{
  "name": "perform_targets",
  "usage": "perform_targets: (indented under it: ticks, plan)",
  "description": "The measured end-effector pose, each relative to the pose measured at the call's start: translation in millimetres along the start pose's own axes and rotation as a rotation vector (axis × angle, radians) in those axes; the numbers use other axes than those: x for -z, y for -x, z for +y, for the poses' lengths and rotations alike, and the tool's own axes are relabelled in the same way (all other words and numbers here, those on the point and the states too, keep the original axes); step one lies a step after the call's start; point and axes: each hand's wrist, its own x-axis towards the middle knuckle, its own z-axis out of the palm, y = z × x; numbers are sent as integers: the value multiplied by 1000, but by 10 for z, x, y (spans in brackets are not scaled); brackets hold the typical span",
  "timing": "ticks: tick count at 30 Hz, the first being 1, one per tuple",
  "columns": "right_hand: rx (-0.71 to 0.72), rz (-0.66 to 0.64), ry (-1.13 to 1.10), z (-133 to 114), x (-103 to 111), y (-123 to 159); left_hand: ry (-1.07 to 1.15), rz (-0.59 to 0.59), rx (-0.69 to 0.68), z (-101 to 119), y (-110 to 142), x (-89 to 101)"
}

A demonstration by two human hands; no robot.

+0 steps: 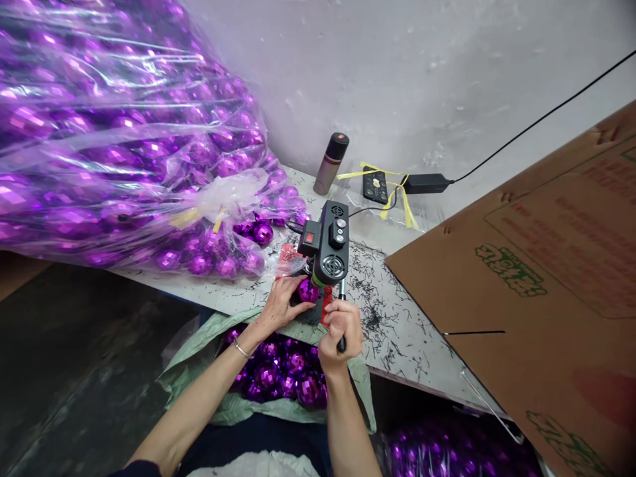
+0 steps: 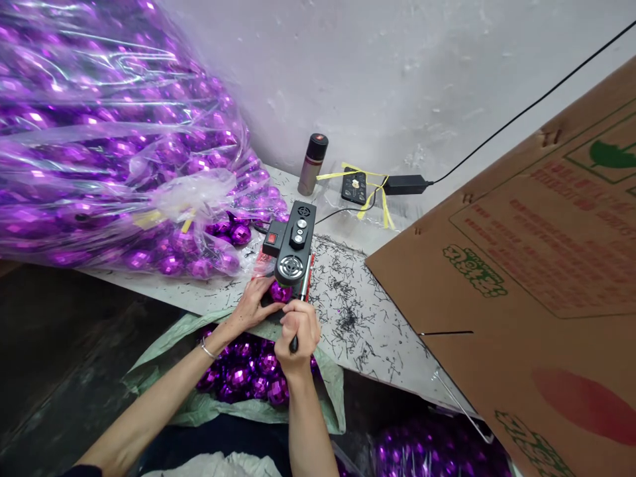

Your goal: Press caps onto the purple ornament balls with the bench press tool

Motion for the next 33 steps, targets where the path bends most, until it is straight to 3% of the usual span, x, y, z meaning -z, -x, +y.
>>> perform_targets:
  ticks: [29,33]
  plan:
    - [66,85,-65,366,-176,343,25,6,22,-7,-5,-51]
    - [139,63,-52,433,-188,331,36,3,12,-13,-16,-42]
